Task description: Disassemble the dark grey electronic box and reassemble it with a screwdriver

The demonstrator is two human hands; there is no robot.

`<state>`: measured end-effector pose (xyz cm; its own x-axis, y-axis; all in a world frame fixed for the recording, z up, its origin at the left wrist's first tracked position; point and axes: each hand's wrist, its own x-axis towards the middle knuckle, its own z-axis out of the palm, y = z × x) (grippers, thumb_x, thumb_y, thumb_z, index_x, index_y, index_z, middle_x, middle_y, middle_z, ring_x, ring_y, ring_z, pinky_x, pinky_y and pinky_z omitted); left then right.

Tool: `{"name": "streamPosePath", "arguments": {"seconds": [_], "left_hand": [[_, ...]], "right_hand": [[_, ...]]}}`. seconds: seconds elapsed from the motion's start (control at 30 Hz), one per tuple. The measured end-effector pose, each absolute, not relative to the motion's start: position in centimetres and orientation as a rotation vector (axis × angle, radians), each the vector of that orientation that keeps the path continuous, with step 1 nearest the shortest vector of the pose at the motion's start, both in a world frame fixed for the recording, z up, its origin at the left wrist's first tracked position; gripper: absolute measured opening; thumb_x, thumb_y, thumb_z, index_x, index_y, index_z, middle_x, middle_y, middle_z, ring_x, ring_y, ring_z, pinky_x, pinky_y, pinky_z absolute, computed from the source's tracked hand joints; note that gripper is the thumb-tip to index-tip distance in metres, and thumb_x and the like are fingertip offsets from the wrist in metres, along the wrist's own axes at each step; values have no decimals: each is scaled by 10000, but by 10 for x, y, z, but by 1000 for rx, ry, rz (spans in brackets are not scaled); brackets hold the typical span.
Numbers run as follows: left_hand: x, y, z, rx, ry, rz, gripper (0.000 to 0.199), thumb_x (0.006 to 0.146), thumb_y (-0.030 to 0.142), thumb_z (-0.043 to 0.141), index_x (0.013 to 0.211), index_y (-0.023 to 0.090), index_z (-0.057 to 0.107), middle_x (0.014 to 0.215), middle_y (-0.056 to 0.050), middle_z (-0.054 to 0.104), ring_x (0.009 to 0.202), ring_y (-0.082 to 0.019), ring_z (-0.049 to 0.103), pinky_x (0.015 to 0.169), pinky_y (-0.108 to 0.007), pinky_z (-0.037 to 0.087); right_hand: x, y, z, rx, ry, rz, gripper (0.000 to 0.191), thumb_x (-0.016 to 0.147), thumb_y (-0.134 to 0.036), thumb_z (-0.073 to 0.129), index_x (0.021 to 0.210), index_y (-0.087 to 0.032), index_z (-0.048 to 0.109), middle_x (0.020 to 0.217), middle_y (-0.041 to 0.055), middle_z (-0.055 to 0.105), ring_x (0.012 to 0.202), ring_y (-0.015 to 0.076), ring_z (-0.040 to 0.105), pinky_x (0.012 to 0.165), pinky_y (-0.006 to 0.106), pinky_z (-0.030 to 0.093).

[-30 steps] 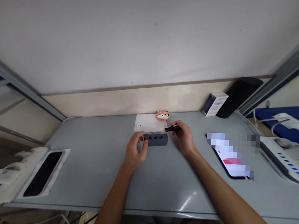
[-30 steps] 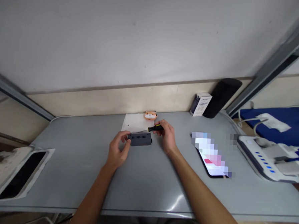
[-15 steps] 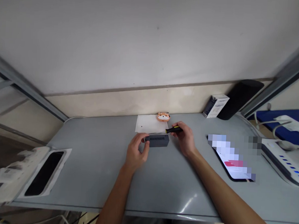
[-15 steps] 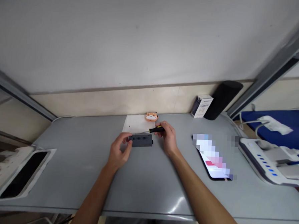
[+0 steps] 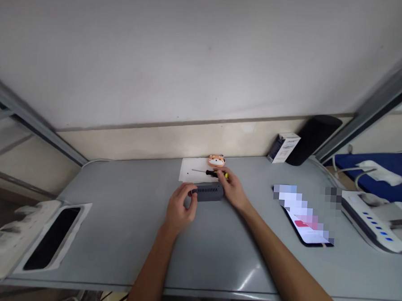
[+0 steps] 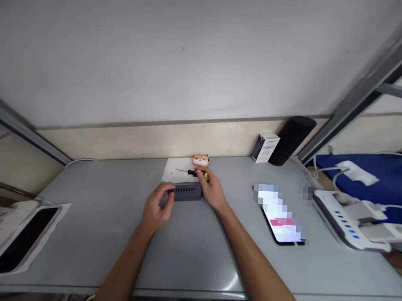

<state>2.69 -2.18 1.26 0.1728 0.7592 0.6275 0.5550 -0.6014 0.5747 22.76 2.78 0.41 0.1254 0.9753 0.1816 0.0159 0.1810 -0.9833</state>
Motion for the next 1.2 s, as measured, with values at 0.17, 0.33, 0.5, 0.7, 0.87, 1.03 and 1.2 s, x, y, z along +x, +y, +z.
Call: {"name": "streamPosePath", "arguments": {"seconds": [0.17,0.33,0.5,0.7,0.87,1.03,1.2], "left_hand": [[26,-22,15,2241,1316,1399,148,979,207,519,1052,224,646,962,-63,727,833,-192,685,797,-322,560],[26,-22,16,2216,1338,1442,137,964,203,530,1036,220,645,908,-39,727,784,-178,675,744,-294,547],[25,-22,13,2130,1401,1450,164,967,220,527,1021,213,681,908,-42,741,770,-173,671,719,-286,538],[23,-26,18,2177,1384,1609,221,1004,175,502,1135,205,677,1037,-76,738,914,-191,698,773,-297,548],[32,-33,30,2315,1353,1823,230,992,119,512,1118,207,683,1084,-88,698,1021,-214,676,913,-352,539],[53,-7,39,2481,1295,1642,213,944,92,503,933,210,681,891,-41,737,856,-202,692,805,-348,511],[57,32,56,2352,1256,1383,216,899,105,508,884,223,688,825,-10,750,772,-179,695,782,-333,522]], "right_hand": [[227,25,1,-1072,-1298,1032,365,870,-589,682,1035,-280,786,1057,53,781,823,229,623,693,325,468],[228,24,2,-1067,-1335,1072,363,862,-591,688,1019,-282,793,987,41,778,793,223,623,714,334,482],[229,25,3,-1090,-1304,960,452,888,-659,629,1039,-256,766,1029,56,786,807,212,631,781,350,489],[246,27,13,-1076,-963,1037,628,821,-818,585,910,-214,728,719,33,739,602,165,551,600,304,436],[266,33,15,-1005,-640,1036,506,755,-707,683,782,-202,677,563,-10,640,489,128,502,503,272,382],[280,37,17,-979,-459,999,325,751,-520,693,693,-220,582,598,-29,624,434,101,492,423,250,349],[283,37,15,-969,-426,981,243,745,-422,673,682,-210,574,628,-27,635,429,89,476,402,241,365]]}}
